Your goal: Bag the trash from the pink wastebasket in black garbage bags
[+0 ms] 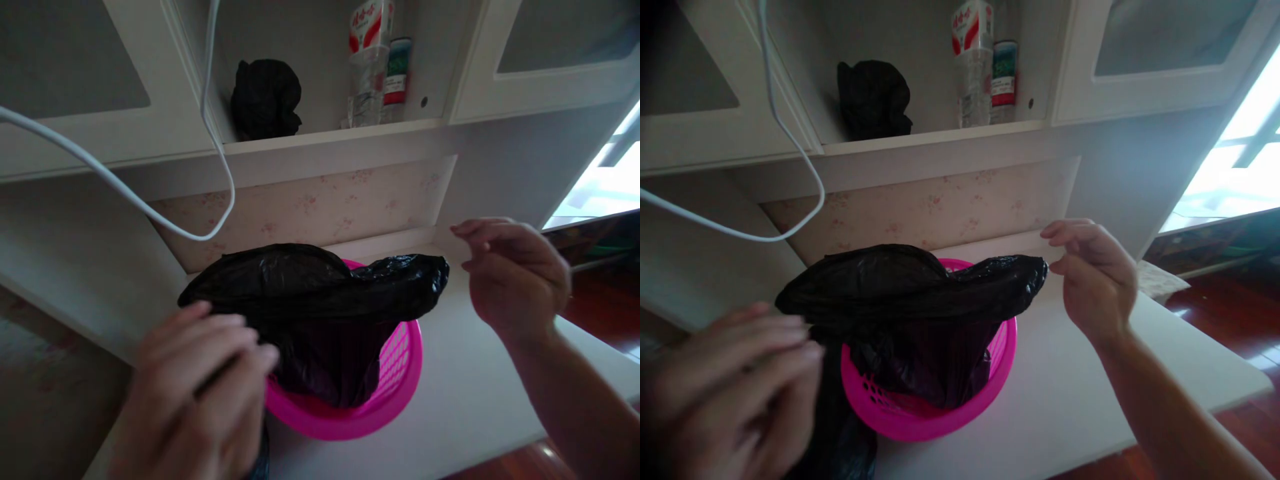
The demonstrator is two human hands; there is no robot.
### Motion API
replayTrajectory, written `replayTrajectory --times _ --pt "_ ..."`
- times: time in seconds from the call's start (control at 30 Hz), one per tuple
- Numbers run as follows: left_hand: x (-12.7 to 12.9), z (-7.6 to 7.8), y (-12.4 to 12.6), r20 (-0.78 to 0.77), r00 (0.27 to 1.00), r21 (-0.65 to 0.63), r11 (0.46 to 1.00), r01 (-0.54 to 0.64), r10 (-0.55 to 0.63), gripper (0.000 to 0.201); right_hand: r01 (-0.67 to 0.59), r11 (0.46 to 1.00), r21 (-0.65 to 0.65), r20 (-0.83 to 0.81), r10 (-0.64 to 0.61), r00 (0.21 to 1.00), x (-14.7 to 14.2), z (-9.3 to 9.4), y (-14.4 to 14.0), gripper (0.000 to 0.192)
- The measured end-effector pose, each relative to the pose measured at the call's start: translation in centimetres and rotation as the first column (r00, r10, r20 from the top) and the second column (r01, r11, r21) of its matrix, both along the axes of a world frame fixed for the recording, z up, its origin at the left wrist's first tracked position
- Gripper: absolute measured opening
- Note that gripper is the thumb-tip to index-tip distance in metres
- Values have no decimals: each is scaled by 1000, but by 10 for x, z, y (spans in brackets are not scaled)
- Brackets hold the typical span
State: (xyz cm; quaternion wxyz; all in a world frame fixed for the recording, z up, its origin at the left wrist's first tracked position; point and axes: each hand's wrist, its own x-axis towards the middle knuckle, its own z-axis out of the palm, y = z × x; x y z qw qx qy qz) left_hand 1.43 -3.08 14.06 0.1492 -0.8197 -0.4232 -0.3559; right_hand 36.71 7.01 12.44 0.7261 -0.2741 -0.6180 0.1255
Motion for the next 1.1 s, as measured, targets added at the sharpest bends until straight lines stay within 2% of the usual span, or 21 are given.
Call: replayTrajectory --times 0.03,0.07,0.1,0.13,0.2,0.23,0.3,0.37,0.47,0.53,0.6,0.67,0.73,0.83,0.93,1.0,1.07,1.1 --pt "11 1 -1 -105 989 9 995 103 -102 45 32 990 139 9 -33 999 -12 9 -13 35" --pt "21 2 2 -175 970 -11 986 169 -168 39 -1 984 179 103 -18 994 -23 16 -25 36" --pt "28 2 10 -213 959 -106 980 169 -189 35 -88 988 123 322 44 946 -33 21 -34 39" --pt "33 2 21 -232 957 -151 979 140 -172 34 -167 983 76 553 98 827 -42 23 -39 41" --pt "35 -1 45 -291 954 -206 979 8 -69 49 -206 978 7 819 113 563 -56 20 -36 35" --pt "33 -3 56 -321 946 -281 958 -62 -33 54 -185 983 -3 878 91 470 -61 15 -29 33" --pt "24 -6 70 -370 929 -428 887 -174 4 56 -143 988 -61 949 102 298 -64 1 -10 41" --pt "14 -6 74 -388 922 -545 810 -217 -14 52 -99 992 -75 973 95 212 -63 -11 9 50" --pt "6 -1 69 -394 918 -615 755 -229 -42 47 -95 995 -2 977 23 213 -57 -17 20 46" --pt "6 5 62 -405 913 -625 742 -245 -40 34 -141 988 54 968 -17 249 -54 -11 16 55" --pt "8 13 53 -413 910 -626 740 -247 -46 24 -204 977 64 950 3 313 -49 0 7 63" --pt "11 21 41 -394 914 -626 756 -189 -97 19 -291 957 -16 918 129 375 -43 12 -4 64" --pt "14 28 27 -336 923 -634 769 -76 -185 15 -360 917 -171 862 316 395 -34 22 -14 62" --pt "17 31 6 -254 920 -676 735 51 -297 16 -371 855 -362 772 498 395 -22 32 -28 54" --pt "21 24 -5 -273 920 -699 715 12 -282 23 -324 834 -446 778 541 321 -15 35 -42 44" --pt "23 16 -8 -289 920 -692 721 -10 -265 19 -249 835 -491 811 542 221 -16 33 -49 51" --pt "25 8 -8 -277 918 -678 734 23 -284 16 -180 830 -527 828 550 109 -19 26 -53 64" --pt "26 5 -7 -269 917 -672 740 41 -295 21 -161 833 -529 836 545 69 -21 22 -54 60"
